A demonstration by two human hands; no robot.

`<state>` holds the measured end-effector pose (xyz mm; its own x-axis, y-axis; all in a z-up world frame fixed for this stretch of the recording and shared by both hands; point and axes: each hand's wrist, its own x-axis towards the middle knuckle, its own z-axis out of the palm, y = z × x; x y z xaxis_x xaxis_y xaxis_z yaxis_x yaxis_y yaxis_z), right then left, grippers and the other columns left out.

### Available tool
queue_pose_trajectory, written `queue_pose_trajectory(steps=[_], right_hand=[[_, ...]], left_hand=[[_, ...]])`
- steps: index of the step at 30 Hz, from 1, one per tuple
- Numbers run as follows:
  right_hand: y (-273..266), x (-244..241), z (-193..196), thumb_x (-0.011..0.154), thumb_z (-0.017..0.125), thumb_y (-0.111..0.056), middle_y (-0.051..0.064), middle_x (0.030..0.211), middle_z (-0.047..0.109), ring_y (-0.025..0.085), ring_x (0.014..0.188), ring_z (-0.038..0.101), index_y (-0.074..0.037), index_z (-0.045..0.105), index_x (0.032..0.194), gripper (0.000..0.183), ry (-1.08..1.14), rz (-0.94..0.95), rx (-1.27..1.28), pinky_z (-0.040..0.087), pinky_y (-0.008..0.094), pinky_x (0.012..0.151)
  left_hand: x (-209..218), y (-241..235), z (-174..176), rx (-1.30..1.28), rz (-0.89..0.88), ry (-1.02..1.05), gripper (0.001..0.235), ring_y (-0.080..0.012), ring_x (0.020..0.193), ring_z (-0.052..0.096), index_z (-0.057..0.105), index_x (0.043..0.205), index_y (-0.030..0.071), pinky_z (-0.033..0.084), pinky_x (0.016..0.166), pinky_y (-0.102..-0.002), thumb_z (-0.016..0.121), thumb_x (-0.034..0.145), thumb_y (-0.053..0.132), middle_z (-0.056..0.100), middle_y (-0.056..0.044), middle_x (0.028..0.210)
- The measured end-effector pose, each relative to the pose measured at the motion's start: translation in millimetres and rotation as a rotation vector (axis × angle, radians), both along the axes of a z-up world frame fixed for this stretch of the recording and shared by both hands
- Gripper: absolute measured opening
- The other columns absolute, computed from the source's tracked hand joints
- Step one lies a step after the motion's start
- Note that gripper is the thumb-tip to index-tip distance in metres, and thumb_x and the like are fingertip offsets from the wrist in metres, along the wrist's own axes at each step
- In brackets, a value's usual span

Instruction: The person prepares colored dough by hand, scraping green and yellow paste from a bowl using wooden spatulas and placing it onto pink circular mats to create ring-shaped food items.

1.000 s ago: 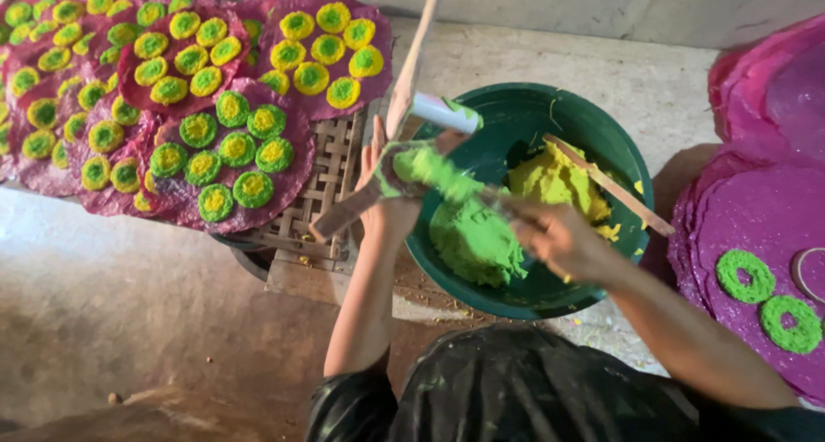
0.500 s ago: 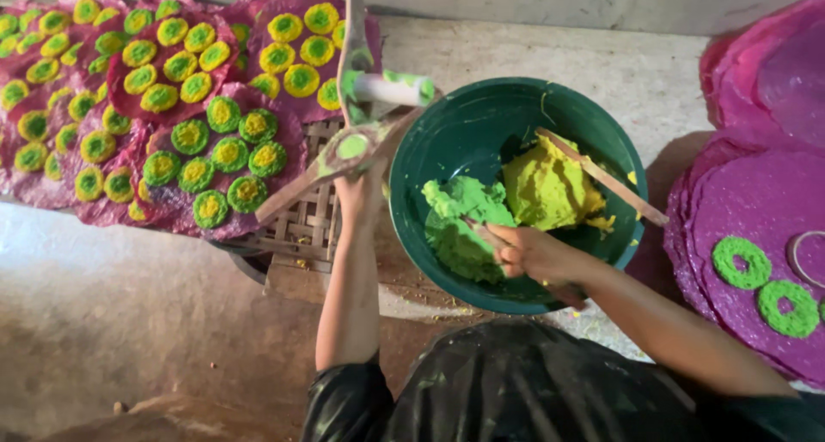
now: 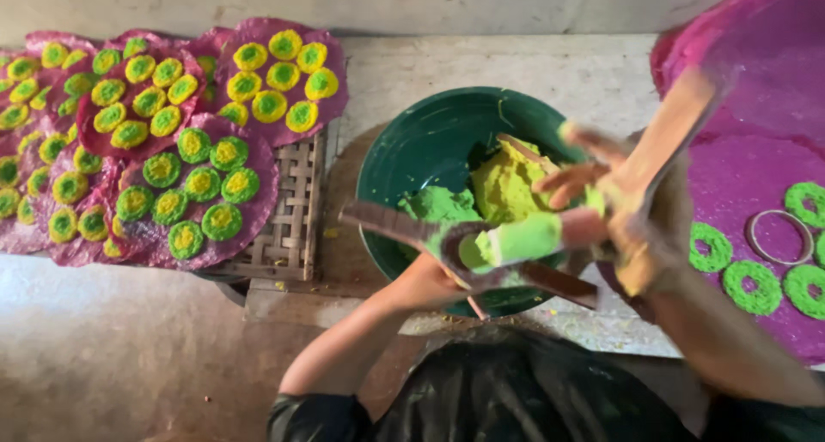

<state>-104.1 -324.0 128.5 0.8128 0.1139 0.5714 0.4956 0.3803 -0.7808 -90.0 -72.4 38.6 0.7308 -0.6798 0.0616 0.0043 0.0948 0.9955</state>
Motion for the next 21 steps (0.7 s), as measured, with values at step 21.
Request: queue_pose_trajectory(steps=[21], right_hand=[[-272, -122, -26, 0.099, 0.059, -0.06, 0.019, 0.136, 0.065, 0.023, 0.125, 0.062, 0.007, 0.056, 0.147, 0.083, 0.696, 0.692, -0.434, 0.05, 0.04, 0.102]], left_hand=[[-35, -243, 30, 0.146, -0.372, -0.262, 0.075, -0.0255, 0.125, 0.055, 0.053, 0.136, 0.01, 0.045, 0.101, -0.044, 0.089, 0.072, 0.028, 0.058, -0.009, 0.135]])
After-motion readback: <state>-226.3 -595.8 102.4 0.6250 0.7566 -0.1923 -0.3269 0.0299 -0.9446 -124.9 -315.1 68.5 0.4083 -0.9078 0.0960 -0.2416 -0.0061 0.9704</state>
